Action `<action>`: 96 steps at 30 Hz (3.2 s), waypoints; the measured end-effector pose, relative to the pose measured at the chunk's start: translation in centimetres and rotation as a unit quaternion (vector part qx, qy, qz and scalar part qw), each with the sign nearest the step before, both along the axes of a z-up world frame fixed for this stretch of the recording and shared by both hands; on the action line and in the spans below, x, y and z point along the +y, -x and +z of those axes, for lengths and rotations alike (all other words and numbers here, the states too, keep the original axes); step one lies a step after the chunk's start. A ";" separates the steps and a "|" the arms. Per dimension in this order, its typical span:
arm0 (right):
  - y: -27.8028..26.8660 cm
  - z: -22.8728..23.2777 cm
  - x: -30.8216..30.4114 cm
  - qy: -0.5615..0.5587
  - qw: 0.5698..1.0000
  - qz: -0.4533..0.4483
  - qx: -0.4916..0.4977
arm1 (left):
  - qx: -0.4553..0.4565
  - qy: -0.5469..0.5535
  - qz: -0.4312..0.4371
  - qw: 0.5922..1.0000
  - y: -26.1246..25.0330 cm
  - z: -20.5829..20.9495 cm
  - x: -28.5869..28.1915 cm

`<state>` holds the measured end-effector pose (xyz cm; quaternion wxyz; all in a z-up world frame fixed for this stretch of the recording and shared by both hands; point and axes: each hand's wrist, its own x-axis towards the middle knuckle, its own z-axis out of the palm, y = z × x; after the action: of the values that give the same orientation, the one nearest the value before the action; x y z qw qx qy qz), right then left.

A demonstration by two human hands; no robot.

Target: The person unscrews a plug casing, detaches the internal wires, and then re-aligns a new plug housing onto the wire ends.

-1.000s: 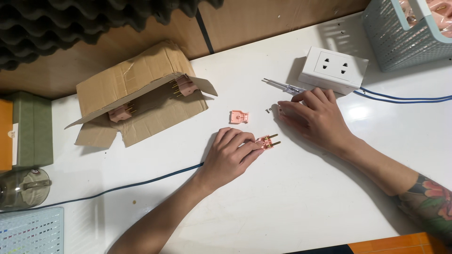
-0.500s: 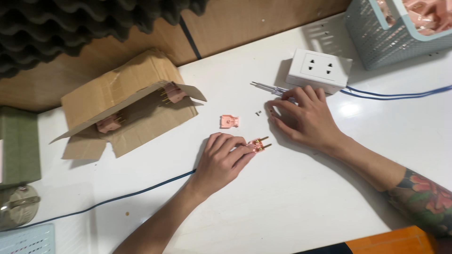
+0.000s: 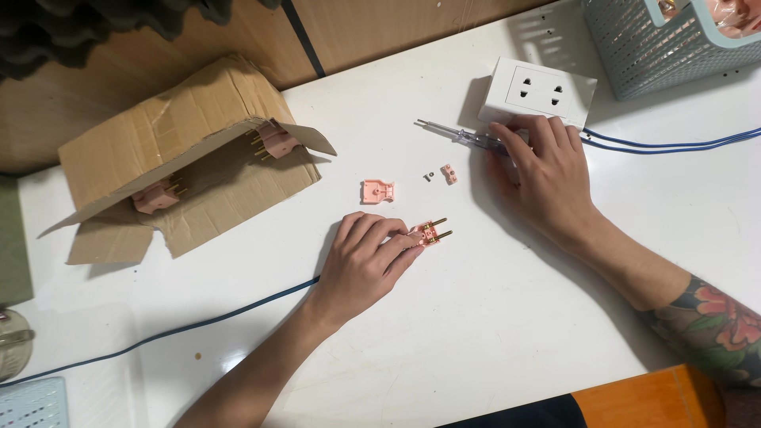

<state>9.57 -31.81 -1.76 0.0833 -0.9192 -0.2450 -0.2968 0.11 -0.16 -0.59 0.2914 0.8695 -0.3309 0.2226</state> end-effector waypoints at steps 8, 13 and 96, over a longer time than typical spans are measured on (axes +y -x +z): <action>0.6 2.0 0.2 -0.179 0.973 0.084 0.121 | -0.006 0.007 0.007 1.000 -0.1 0.4 0.0; 3.9 1.6 0.0 -0.427 0.869 0.073 0.239 | 0.025 0.010 0.010 1.000 -0.3 1.3 0.5; 5.3 7.8 5.1 -0.162 0.928 0.271 0.198 | -0.011 -0.022 0.004 1.000 0.1 -2.5 0.8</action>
<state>4.26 -26.69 6.06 0.3547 -0.8322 -0.4116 -0.1106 0.05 0.61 -3.10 0.2677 0.8745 -0.3353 0.2262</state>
